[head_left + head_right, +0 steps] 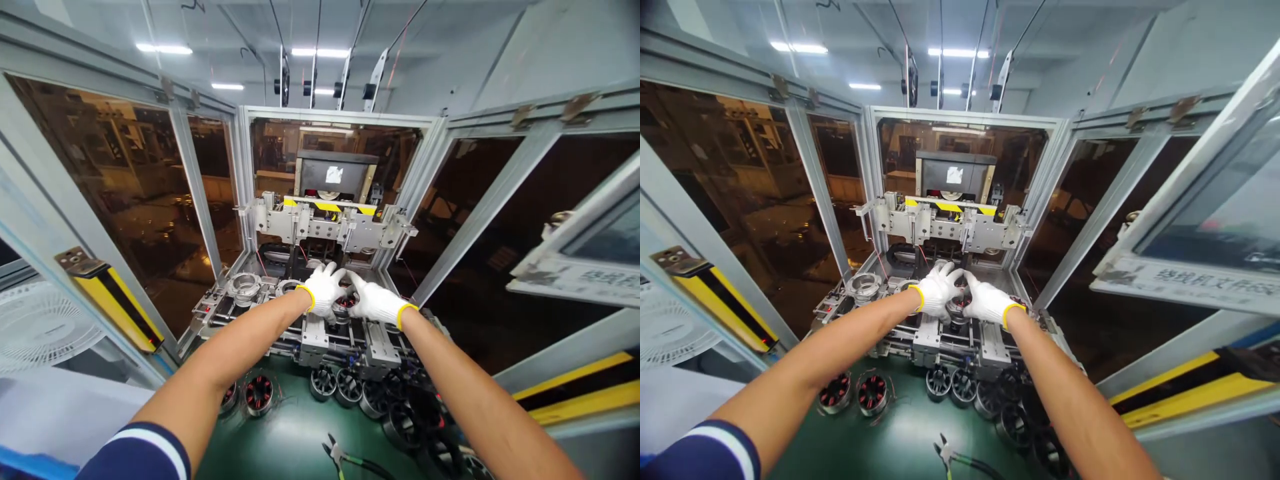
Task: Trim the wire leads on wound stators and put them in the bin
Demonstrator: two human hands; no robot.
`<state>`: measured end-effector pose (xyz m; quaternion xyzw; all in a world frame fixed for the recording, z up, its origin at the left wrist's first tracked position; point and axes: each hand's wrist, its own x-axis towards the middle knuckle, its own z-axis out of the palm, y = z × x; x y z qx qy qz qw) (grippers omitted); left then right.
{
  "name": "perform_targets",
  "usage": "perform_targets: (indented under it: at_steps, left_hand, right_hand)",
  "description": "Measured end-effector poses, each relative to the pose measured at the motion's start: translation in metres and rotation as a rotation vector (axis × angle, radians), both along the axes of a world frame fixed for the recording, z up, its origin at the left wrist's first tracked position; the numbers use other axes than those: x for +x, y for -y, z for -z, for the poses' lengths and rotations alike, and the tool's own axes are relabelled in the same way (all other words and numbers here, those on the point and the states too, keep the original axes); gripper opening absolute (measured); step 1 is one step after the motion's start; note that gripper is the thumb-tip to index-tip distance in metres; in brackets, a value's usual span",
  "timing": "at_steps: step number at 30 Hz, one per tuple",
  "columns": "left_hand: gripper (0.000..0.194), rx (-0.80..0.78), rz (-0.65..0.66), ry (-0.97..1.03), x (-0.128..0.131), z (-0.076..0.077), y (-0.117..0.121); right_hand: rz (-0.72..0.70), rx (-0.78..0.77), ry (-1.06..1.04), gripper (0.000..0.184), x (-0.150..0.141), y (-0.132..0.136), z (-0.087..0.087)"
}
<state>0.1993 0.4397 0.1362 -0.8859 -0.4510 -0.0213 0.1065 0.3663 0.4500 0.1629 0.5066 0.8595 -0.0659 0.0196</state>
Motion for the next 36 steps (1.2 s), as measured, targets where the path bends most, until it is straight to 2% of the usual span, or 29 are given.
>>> perform_targets:
  at_steps: [2, 5, 8, 11, 14, 17, 20, 22, 23, 24, 26, 29, 31, 33, 36]
  left_hand:
    - [0.081, -0.094, -0.026, -0.069, 0.01, 0.012, -0.021]
    - [0.084, -0.175, -0.048, -0.121, 0.016, 0.027, -0.031]
    - [0.089, -0.149, -0.047, -0.119, 0.015, 0.036, -0.03]
    - [0.1, -0.104, -0.038, -0.134, 0.014, 0.034, -0.03]
    - [0.106, -0.008, -0.026, -0.106, 0.013, 0.012, -0.029]
    - [0.098, 0.167, 0.011, -0.007, 0.005, -0.028, -0.01]
    - [0.063, 0.27, 0.074, 0.107, -0.016, -0.064, 0.042]
    - [0.043, 0.222, 0.132, 0.174, -0.035, -0.073, 0.092]
    - [0.041, 0.189, 0.142, 0.223, -0.044, -0.071, 0.119]
    - [0.038, 0.152, 0.127, 0.27, -0.054, -0.065, 0.146]
    - [0.033, 0.082, 0.1, 0.368, -0.071, -0.039, 0.198]
    - [0.017, 0.013, -0.037, 0.421, -0.094, 0.023, 0.26]
    - [0.014, -0.018, -0.187, 0.411, -0.11, 0.066, 0.292]
    - [0.013, -0.061, -0.369, 0.394, -0.125, 0.101, 0.315]
    - [0.016, -0.107, -0.538, 0.363, -0.146, 0.134, 0.336]
  right_hand:
    - [-0.015, 0.016, 0.031, 0.1, 0.0, -0.003, 0.005]
    - [-0.025, 0.016, 0.095, 0.105, 0.001, -0.005, 0.016]
    - [-0.059, 0.015, 0.14, 0.112, 0.0, 0.0, 0.03]
    - [-0.129, 0.155, 0.187, 0.108, 0.0, 0.006, 0.038]
    - [-0.146, 0.308, 0.228, 0.102, -0.001, 0.01, 0.023]
    - [-0.08, 0.39, 0.177, 0.1, -0.001, 0.023, -0.012]
    - [-0.1, 0.4, 0.072, 0.102, -0.004, 0.057, -0.042]
    - [-0.244, 0.401, -0.026, 0.098, -0.009, 0.092, -0.048]
    - [-0.344, 0.399, -0.075, 0.095, -0.013, 0.111, -0.045]
    - [-0.445, 0.399, -0.117, 0.089, -0.017, 0.132, -0.04]
    - [-0.62, 0.405, -0.174, 0.073, -0.027, 0.171, -0.025]
    - [-0.775, 0.404, -0.264, 0.057, -0.043, 0.211, 0.001]
    - [-0.802, 0.4, -0.328, 0.056, -0.053, 0.219, 0.014]
    - [-0.776, 0.406, -0.38, 0.058, -0.059, 0.215, 0.024]
    - [-0.726, 0.411, -0.413, 0.061, -0.062, 0.201, 0.037]
